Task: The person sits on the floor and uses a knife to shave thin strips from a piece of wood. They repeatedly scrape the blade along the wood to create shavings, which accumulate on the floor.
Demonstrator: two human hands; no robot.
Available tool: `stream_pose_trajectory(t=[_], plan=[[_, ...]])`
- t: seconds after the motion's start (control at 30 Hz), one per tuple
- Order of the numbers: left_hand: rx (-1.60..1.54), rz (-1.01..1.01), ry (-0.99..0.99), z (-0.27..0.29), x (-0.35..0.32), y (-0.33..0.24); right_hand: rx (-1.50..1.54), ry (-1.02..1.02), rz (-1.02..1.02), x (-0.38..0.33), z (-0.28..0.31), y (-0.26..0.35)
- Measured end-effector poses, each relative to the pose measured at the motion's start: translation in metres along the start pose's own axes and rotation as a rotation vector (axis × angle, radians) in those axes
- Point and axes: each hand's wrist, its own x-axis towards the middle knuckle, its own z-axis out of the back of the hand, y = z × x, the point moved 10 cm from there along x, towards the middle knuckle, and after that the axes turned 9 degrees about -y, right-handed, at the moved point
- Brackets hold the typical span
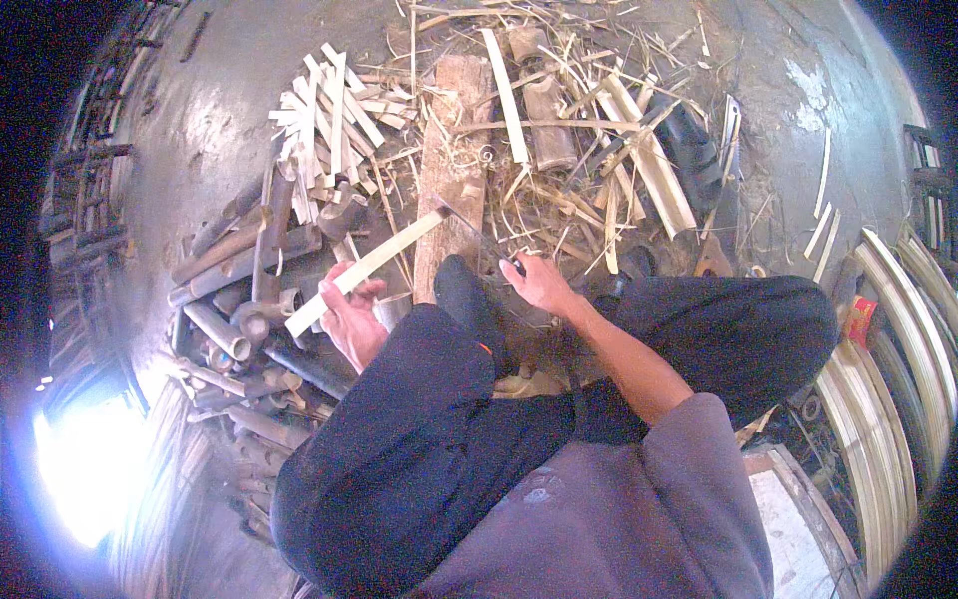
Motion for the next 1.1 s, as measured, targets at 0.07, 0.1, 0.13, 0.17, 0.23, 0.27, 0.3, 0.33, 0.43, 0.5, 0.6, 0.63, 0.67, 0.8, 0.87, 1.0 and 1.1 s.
stream_pose_trajectory(t=[0.07, 0.1, 0.13, 0.17, 0.23, 0.27, 0.3, 0.33, 0.43, 0.5, 0.6, 0.63, 0.67, 0.8, 0.87, 1.0, 1.1], plan=[[-0.119, 0.063, -0.092, 0.014, 0.012, 0.012, 0.063, 0.040, -0.044, 0.000, -0.003, -0.002], [-0.154, 0.111, -0.164, 0.023, 0.017, 0.019, 0.095, 0.059, -0.066, 0.000, -0.004, -0.003], [-0.188, 0.156, -0.237, 0.031, 0.020, 0.024, 0.103, 0.064, -0.096, 0.000, -0.004, -0.006], [-0.187, 0.205, -0.247, 0.033, 0.019, 0.023, 0.112, 0.068, -0.126, -0.001, -0.003, -0.008], [-0.021, 0.125, -0.036, 0.029, 0.030, 0.020, 0.063, 0.072, -0.138, -0.004, 0.004, -0.003], [0.063, 0.087, 0.069, 0.022, 0.029, 0.018, 0.039, 0.030, -0.079, -0.002, 0.008, 0.002], [0.132, 0.102, -0.025, 0.037, 0.026, 0.021, 0.015, -0.013, -0.020, -0.002, 0.012, 0.007], [0.120, 0.159, 0.022, 0.038, 0.023, 0.026, -0.006, -0.055, 0.041, -0.003, 0.017, 0.019], [0.194, 0.286, 0.083, 0.032, 0.009, 0.028, -0.024, 0.017, 0.023, -0.018, 0.011, 0.038], [0.234, 0.255, 0.064, 0.022, 0.000, 0.022, -0.016, -0.022, 0.184, -0.036, 0.001, 0.071], [0.196, 0.186, 0.052, 0.021, -0.006, 0.024, -0.008, 0.063, 0.278, -0.046, -0.014, 0.102], [0.189, 0.175, 0.050, 0.020, -0.006, 0.026, 0.001, 0.083, 0.310, -0.047, -0.016, 0.107], [0.185, 0.168, 0.052, 0.020, -0.007, 0.028, 0.006, 0.039, 0.268, -0.040, -0.013, 0.097], [0.173, 0.146, 0.038, 0.025, -0.012, 0.031, -0.050, 0.082, 0.246, -0.046, -0.010, 0.107], [0.167, 0.131, 0.041, 0.020, -0.012, 0.028, -0.063, 0.050, 0.258, -0.046, -0.008, 0.101], [0.170, 0.125, 0.045, 0.021, -0.018, 0.032, -0.085, 0.065, 0.177, -0.046, -0.012, 0.085], [0.169, 0.126, 0.037, 0.021, -0.021, 0.033, -0.029, 0.037, 0.366, -0.055, -0.012, 0.098]])
